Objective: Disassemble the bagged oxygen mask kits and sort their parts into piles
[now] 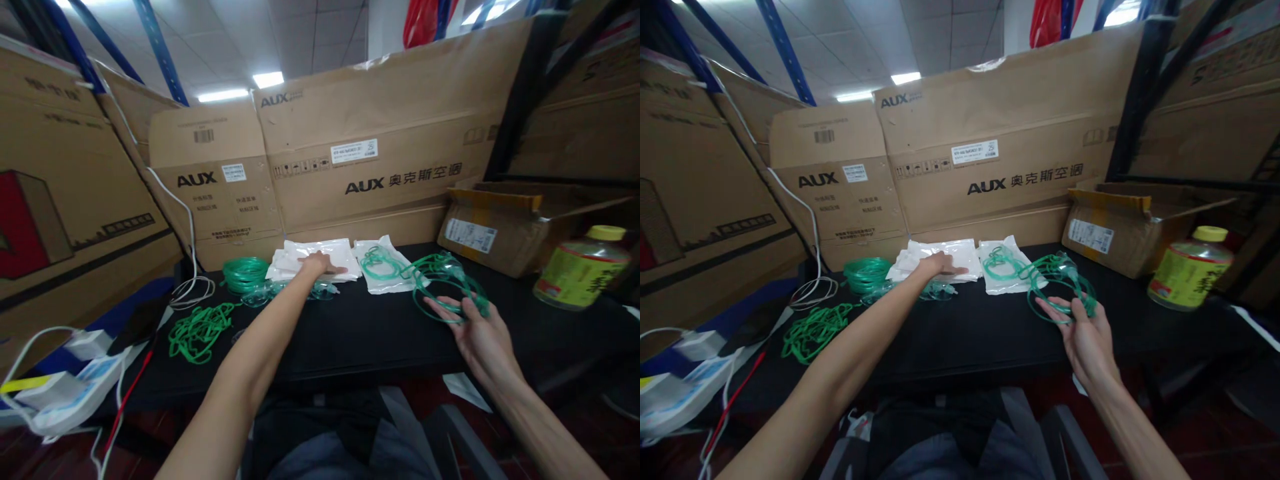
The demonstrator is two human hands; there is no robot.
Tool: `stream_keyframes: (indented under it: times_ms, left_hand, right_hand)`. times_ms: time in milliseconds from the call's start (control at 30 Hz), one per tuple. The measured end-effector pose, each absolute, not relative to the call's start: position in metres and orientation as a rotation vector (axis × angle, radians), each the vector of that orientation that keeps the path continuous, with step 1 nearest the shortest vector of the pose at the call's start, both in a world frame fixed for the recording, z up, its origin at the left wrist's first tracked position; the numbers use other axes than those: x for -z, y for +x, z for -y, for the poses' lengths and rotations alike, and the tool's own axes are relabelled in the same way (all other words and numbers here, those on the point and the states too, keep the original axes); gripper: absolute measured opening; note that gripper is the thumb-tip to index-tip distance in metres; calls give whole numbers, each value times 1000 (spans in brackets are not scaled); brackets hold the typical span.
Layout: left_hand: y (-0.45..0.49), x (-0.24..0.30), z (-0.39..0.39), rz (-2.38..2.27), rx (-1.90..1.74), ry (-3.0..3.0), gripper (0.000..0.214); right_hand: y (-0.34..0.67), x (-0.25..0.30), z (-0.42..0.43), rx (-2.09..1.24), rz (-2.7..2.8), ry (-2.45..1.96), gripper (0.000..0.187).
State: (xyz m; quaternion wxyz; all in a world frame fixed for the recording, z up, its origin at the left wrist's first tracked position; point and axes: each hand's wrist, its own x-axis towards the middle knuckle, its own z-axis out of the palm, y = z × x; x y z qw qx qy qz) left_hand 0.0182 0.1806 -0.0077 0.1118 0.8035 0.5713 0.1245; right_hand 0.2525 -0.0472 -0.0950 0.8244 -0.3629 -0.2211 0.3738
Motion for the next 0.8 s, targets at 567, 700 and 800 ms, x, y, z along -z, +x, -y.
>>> stream_keyframes:
  times_ms: [567, 700, 800]
  left_hand:
    - [73, 38, -73, -996, -636, 2427, 30]
    - [52, 36, -44, -915, -861, 2310, 37]
    - [23, 43, -21, -892, -985, 2079, 44]
  right_hand:
    - [236, 88, 86, -854, 457, -816, 34]
    - [231, 77, 88, -1022, 556, -854, 39]
    - [234, 70, 82, -1279, 682, -894, 34]
